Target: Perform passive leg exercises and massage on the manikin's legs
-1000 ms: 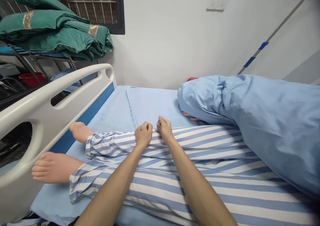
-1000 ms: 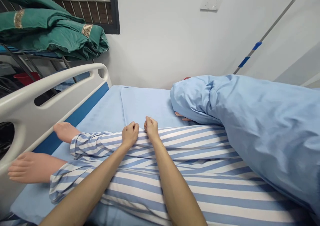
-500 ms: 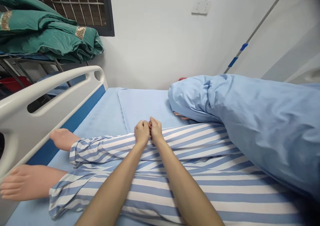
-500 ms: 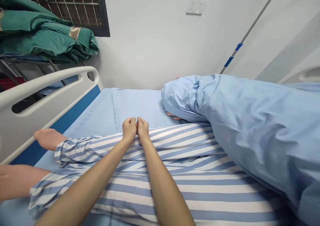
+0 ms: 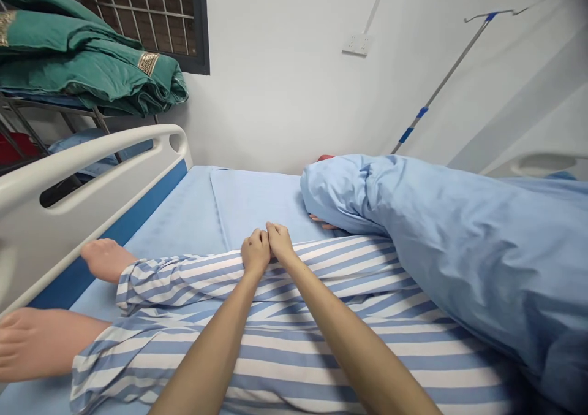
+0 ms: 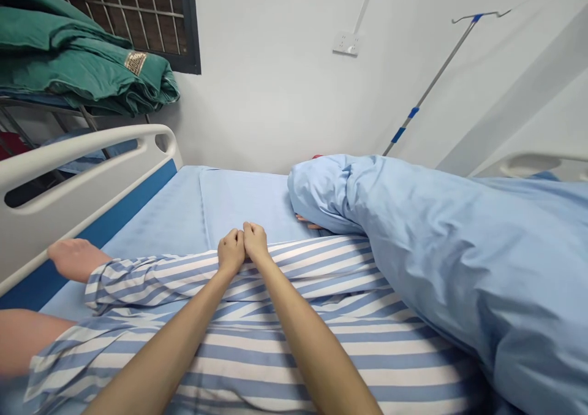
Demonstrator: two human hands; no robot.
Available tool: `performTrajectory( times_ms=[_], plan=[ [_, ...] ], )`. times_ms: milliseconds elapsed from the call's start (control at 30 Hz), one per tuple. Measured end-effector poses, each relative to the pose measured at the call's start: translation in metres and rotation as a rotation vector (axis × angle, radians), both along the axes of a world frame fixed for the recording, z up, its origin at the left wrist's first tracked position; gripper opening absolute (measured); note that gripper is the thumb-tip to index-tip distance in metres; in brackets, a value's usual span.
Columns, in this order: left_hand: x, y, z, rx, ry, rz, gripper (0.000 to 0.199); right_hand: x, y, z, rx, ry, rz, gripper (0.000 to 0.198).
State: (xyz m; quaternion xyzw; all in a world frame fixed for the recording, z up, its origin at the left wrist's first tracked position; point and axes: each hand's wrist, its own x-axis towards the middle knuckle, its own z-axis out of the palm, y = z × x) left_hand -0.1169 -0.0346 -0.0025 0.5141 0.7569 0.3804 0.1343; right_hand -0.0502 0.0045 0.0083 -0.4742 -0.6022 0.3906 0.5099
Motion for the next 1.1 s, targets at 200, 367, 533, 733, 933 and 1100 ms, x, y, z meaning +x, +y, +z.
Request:
performTrajectory(
  times_ms=[200,367,533,733,933,1100],
  plan=[
    [0.002,0.000,-0.004,0.001,0.046,-0.006,0.032,0.028,-0.002,0.015,0.101,-0.106,0.020,0.040],
    [0.003,0.001,-0.004,0.006,0.058,-0.040,0.033,0.033,-0.009,-0.012,0.120,-0.147,0.081,0.040],
    [0.006,0.001,-0.003,-0.006,0.065,-0.029,0.032,0.034,-0.002,-0.015,0.050,0.003,0.066,0.041],
    [0.010,0.010,0.010,0.054,-0.091,-0.023,0.029,0.037,0.003,-0.011,-0.074,0.271,0.077,0.041],
    [0.032,0.045,0.037,0.170,-0.333,0.008,0.026,0.038,0.006,-0.008,-0.194,0.450,0.078,0.036],
    [0.054,0.040,0.013,0.133,-0.325,0.019,0.028,0.040,0.009,-0.010,-0.124,0.397,-0.064,0.033]
  ],
)
